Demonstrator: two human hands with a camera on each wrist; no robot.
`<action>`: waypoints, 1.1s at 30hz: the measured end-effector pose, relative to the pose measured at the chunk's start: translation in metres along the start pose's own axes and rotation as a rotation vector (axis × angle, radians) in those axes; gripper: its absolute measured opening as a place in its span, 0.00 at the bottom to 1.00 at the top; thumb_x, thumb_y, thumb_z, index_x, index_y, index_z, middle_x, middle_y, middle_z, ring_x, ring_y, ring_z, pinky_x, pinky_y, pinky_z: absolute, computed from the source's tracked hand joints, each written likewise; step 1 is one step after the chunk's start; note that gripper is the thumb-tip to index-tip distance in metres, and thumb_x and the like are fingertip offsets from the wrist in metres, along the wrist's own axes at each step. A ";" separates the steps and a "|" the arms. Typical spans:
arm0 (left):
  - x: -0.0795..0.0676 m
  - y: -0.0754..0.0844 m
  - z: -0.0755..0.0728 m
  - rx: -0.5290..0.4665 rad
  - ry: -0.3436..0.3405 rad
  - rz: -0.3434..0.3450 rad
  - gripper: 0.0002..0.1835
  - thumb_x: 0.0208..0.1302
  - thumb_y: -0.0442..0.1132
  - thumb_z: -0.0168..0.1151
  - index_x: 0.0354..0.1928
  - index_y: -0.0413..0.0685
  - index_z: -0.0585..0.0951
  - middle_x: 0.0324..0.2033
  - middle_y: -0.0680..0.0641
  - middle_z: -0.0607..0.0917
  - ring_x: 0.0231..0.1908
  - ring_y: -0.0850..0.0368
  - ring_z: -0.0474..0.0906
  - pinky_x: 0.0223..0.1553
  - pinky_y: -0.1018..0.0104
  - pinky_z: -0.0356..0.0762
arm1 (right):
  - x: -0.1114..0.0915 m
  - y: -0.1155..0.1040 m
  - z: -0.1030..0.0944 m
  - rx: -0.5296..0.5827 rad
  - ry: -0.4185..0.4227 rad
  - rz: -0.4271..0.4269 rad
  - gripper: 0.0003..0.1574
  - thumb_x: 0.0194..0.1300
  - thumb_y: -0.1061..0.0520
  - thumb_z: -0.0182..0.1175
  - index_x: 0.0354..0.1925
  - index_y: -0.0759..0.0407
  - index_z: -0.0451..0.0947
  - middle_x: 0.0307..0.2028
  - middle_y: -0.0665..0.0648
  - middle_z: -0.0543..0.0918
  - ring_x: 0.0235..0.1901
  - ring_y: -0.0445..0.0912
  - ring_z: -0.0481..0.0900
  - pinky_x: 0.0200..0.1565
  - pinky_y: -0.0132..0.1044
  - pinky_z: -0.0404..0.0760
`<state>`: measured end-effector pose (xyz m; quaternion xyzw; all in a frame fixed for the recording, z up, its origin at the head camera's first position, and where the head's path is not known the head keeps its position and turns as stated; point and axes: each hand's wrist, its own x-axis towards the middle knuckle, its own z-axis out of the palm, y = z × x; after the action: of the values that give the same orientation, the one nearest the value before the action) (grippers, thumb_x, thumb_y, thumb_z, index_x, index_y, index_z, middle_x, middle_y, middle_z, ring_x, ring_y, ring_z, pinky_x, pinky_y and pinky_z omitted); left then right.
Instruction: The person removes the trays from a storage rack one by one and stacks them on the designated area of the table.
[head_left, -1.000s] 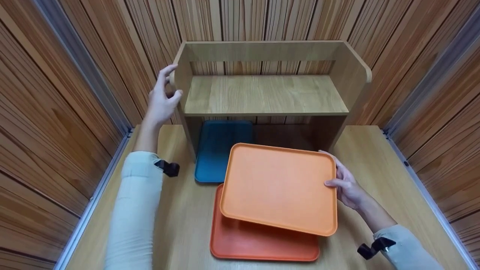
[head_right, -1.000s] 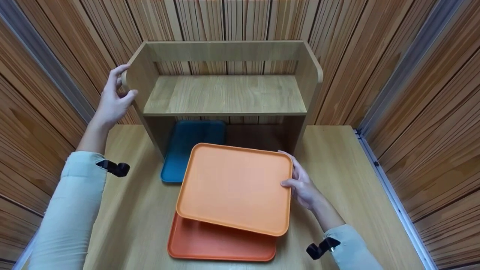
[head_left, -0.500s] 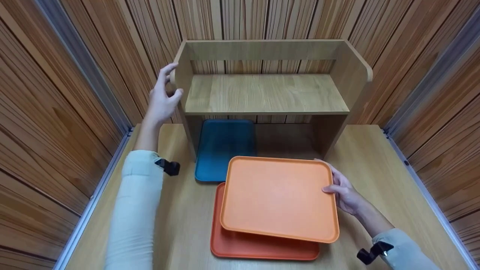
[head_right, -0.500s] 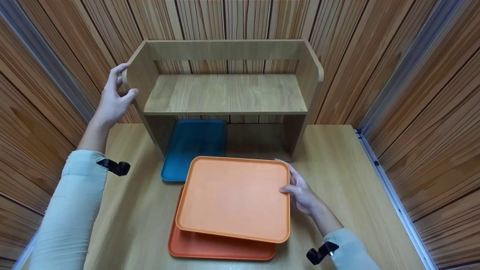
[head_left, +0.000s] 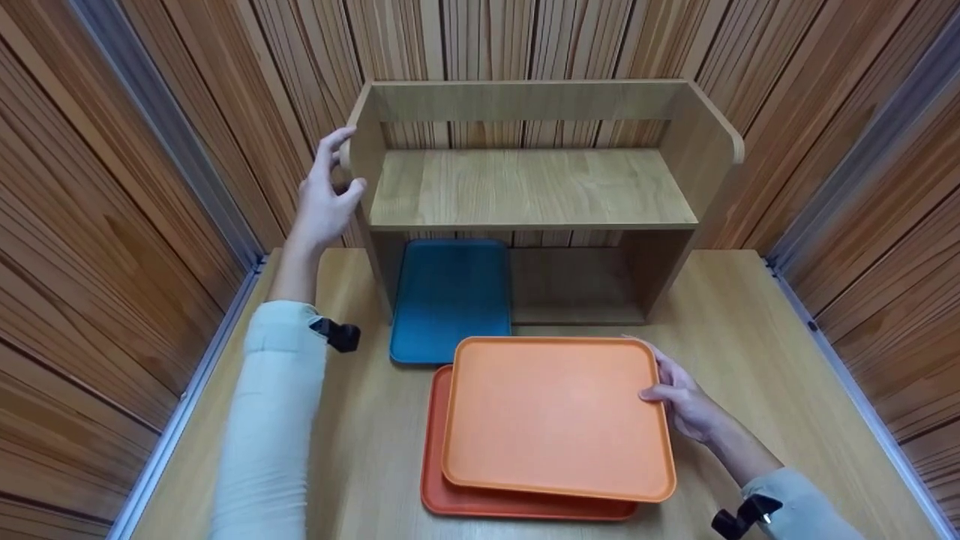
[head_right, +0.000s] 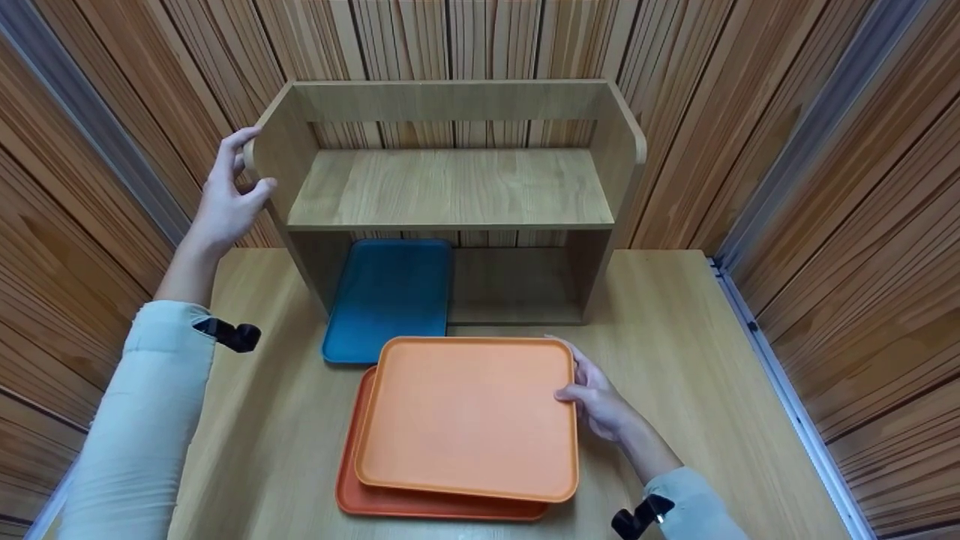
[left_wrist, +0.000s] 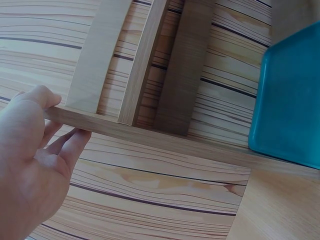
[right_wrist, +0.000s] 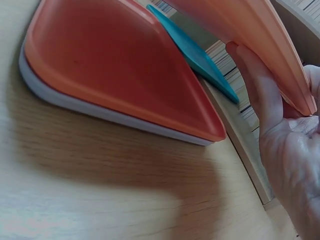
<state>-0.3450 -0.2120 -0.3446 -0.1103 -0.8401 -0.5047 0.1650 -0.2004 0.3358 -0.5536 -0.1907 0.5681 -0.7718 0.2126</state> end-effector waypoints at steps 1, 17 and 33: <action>0.000 0.000 0.000 0.003 0.001 0.001 0.37 0.85 0.35 0.57 0.88 0.68 0.61 0.90 0.50 0.60 0.87 0.42 0.61 0.32 0.73 0.72 | 0.000 0.002 0.000 -0.005 0.000 0.003 0.48 0.76 0.78 0.48 0.80 0.38 0.63 0.69 0.47 0.86 0.64 0.45 0.91 0.60 0.42 0.92; 0.000 -0.003 0.000 -0.005 -0.003 0.005 0.38 0.85 0.34 0.56 0.89 0.66 0.60 0.90 0.51 0.58 0.87 0.45 0.60 0.33 0.73 0.71 | -0.002 0.023 0.005 -0.044 0.044 0.081 0.63 0.74 0.77 0.50 0.85 0.77 0.17 0.68 0.39 0.83 0.66 0.38 0.87 0.64 0.36 0.89; 0.001 -0.002 0.001 0.008 0.003 0.006 0.37 0.85 0.34 0.56 0.88 0.66 0.62 0.91 0.50 0.58 0.87 0.43 0.61 0.30 0.76 0.71 | 0.005 0.036 0.018 -0.010 0.036 0.166 0.63 0.76 0.75 0.54 0.91 0.66 0.26 0.73 0.40 0.77 0.69 0.40 0.85 0.66 0.41 0.89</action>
<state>-0.3468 -0.2122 -0.3461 -0.1115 -0.8416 -0.5011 0.1681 -0.1911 0.3092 -0.5832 -0.1301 0.5897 -0.7519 0.2647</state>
